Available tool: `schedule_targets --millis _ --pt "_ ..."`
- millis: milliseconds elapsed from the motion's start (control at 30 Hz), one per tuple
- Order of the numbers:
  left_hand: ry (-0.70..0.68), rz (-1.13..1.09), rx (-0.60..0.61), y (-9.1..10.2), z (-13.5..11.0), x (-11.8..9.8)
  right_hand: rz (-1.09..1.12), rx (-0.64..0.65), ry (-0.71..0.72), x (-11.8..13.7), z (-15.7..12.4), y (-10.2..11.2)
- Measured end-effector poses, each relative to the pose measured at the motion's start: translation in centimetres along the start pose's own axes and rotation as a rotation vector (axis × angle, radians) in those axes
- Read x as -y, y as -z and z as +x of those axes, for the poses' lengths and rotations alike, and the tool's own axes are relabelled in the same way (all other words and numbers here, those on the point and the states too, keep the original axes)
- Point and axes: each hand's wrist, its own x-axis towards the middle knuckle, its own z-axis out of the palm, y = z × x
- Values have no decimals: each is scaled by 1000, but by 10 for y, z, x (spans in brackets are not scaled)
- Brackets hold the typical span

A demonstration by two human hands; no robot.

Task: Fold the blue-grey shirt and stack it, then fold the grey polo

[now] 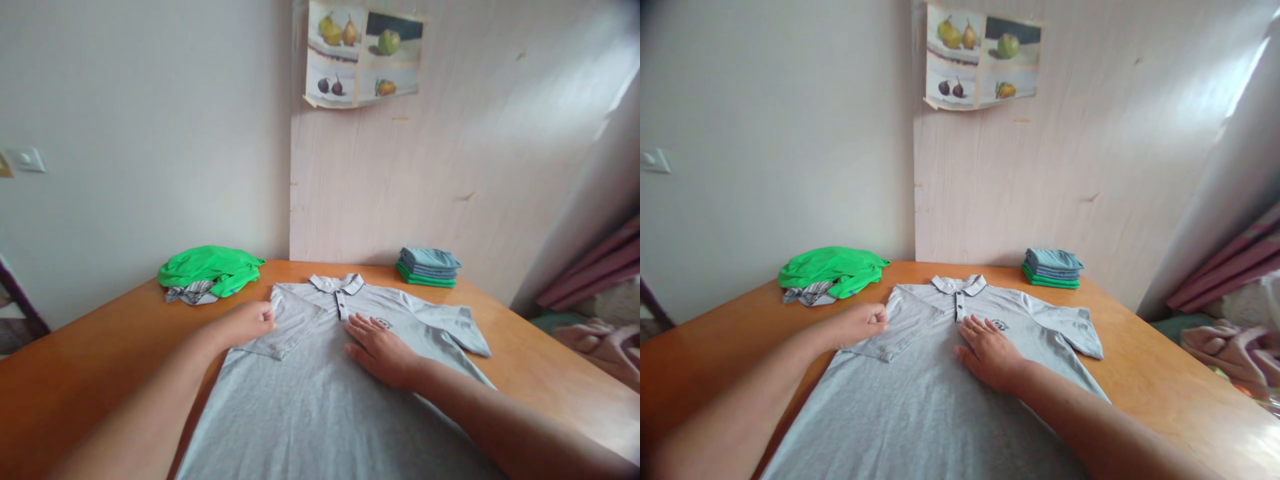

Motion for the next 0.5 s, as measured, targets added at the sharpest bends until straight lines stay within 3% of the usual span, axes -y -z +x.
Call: schedule_targets --millis 133,233,500 --pt "-22 100 -26 11 21 -30 66 17 88 6 -10 -3" --pt "-81 156 -42 10 51 -54 93 8 94 8 -12 -7" --pt "-138 115 9 -40 150 -95 120 4 104 8 -11 -9"
